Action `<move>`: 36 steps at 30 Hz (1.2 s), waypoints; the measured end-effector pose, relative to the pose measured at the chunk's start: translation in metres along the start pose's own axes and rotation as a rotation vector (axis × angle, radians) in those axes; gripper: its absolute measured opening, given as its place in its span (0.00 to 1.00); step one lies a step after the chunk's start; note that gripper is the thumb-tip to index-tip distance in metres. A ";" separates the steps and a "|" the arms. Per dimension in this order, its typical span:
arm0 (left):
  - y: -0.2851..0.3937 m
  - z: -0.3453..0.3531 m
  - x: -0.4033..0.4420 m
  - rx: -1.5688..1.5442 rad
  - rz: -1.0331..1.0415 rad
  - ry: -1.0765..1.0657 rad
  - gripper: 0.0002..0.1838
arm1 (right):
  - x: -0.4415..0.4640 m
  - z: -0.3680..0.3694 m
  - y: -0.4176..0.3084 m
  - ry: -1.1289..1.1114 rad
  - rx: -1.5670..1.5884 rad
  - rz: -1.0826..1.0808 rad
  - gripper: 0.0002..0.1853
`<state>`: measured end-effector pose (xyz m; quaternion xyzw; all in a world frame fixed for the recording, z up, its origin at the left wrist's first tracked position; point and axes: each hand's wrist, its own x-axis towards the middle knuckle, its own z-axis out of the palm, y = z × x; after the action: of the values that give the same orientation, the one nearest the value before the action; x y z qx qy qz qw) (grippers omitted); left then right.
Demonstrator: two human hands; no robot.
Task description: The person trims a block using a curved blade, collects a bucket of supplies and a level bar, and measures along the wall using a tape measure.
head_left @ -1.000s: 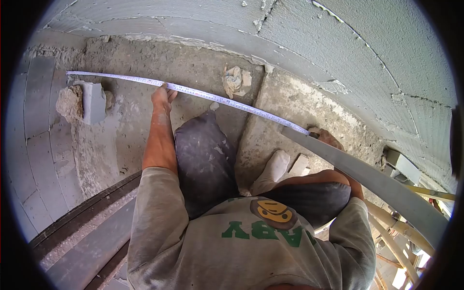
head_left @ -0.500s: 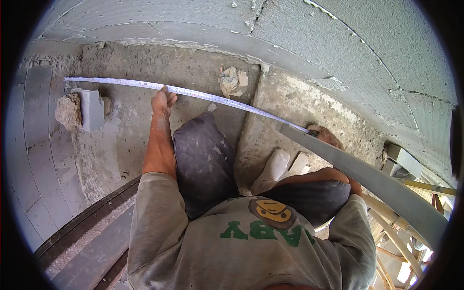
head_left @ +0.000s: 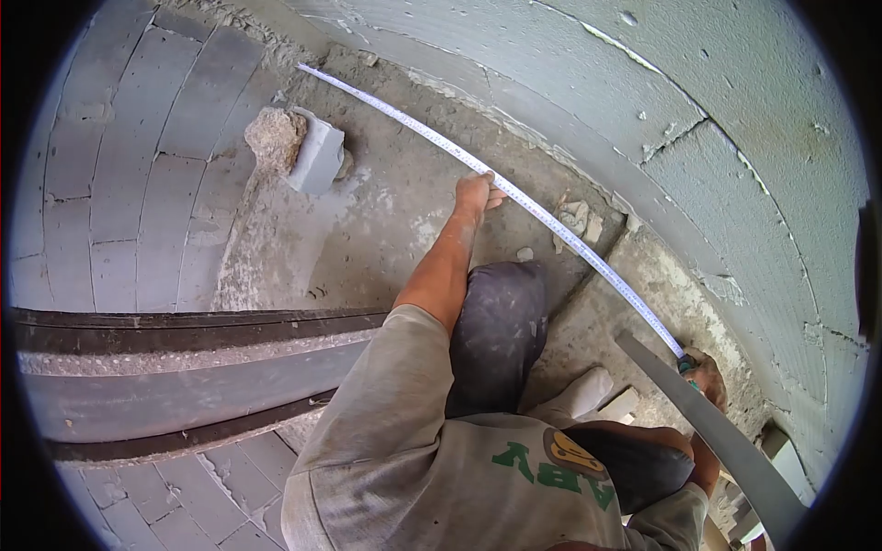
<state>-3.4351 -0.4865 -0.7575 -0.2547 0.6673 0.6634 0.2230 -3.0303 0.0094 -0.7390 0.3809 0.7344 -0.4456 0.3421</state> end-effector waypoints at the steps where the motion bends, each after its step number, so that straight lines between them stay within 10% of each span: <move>1: 0.004 0.005 -0.004 0.010 0.002 -0.021 0.15 | 0.002 -0.005 0.008 0.004 0.055 0.039 0.41; 36: 0.076 0.092 0.038 -0.075 0.081 -0.104 0.17 | -0.031 -0.043 -0.114 0.381 -0.230 -0.129 0.38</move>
<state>-3.5168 -0.3969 -0.7250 -0.2009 0.6394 0.7086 0.2207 -3.1211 0.0053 -0.6516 0.3690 0.8545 -0.3000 0.2089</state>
